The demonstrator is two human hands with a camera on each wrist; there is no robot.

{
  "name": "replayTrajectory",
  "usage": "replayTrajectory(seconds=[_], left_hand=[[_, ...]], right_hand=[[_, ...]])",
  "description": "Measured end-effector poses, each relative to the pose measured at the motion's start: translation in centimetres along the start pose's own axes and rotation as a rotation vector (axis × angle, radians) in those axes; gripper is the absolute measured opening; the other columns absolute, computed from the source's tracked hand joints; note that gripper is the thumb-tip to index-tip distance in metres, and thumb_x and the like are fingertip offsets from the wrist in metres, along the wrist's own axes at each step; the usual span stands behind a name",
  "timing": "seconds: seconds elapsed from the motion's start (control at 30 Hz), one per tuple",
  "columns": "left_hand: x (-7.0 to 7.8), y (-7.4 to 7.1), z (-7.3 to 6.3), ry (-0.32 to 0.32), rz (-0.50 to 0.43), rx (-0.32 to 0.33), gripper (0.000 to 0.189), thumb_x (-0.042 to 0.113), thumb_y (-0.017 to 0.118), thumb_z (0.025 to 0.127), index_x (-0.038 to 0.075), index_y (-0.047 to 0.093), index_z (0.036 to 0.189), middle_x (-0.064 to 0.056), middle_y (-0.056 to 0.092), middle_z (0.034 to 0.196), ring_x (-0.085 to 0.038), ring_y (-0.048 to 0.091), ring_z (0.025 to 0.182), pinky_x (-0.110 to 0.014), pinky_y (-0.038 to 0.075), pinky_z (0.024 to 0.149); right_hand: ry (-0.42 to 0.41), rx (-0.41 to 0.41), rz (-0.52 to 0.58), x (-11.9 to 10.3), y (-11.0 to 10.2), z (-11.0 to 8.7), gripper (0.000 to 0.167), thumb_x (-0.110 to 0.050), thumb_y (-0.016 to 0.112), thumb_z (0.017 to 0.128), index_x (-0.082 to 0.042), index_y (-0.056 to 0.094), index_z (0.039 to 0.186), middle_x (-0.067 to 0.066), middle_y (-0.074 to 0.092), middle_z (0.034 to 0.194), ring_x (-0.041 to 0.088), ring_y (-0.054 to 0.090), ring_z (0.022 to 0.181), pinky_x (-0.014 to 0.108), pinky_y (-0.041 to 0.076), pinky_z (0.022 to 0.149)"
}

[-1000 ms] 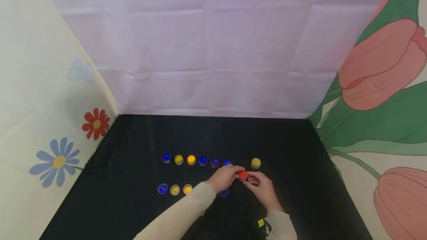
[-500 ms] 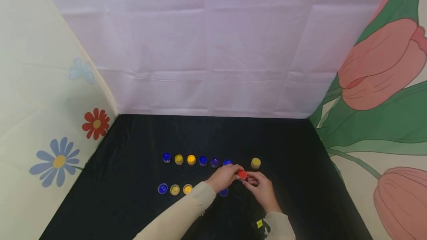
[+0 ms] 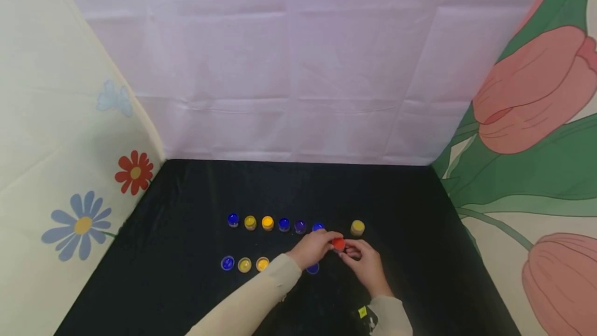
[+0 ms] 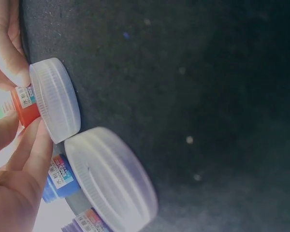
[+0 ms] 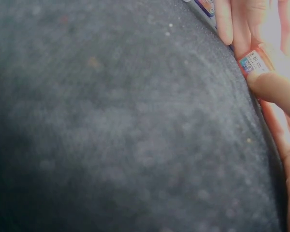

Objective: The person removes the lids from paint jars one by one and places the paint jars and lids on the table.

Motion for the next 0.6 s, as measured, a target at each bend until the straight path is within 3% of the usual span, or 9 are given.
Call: replayTrajectory(seconds=[0.27,0.33,0.5,0.6], left_hand=[[-0.08,0.18,0.35,-0.048,-0.008,0.030,0.024,0.023,0.061,0.103,0.016,0.061,0.126,0.001,0.067,0.109,-0.004,0.059,0.085,-0.017,0.048,0.077],[-0.20,0.25,0.44,-0.050,-0.024,0.027,0.027,0.023,0.061,0.103,0.018,0.060,0.129,0.001,0.066,0.110,-0.003,0.058,0.085,-0.018,0.048,0.077],[-0.48,0.40,0.37,-0.009,-0.068,-0.001,0.033,0.016,0.054,0.106,0.024,0.059,0.137,0.004,0.063,0.108,-0.004,0.054,0.080,-0.017,0.046,0.072],[-0.62,0.42,0.33,0.002,-0.084,-0.007,0.031,0.015,0.052,0.106,0.024,0.062,0.134,0.005,0.061,0.105,-0.004,0.051,0.078,-0.017,0.044,0.071]], right_hand=[[0.046,-0.032,0.015,-0.13,-0.10,0.00,0.029,0.005,0.080,0.083,0.005,0.071,0.111,0.014,0.067,0.102,0.017,0.068,0.086,0.018,0.055,0.074],[0.040,-0.028,0.015,-0.11,-0.10,0.02,0.029,0.005,0.080,0.083,0.005,0.071,0.111,0.014,0.067,0.102,0.016,0.068,0.085,0.018,0.056,0.074],[0.004,-0.007,-0.002,0.00,-0.10,0.04,0.028,0.005,0.081,0.082,0.004,0.072,0.108,0.012,0.068,0.099,0.010,0.066,0.082,0.019,0.055,0.072],[-0.004,0.000,-0.001,0.03,-0.11,0.01,0.028,0.006,0.082,0.081,0.003,0.072,0.107,0.011,0.068,0.098,0.007,0.065,0.081,0.019,0.055,0.071]])
Point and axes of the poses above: each hand's wrist, its own z-axis towards the middle knuckle, its own y-axis out of the palm, x = y × z, the point moved 3 cm from there along z, towards the middle knuckle
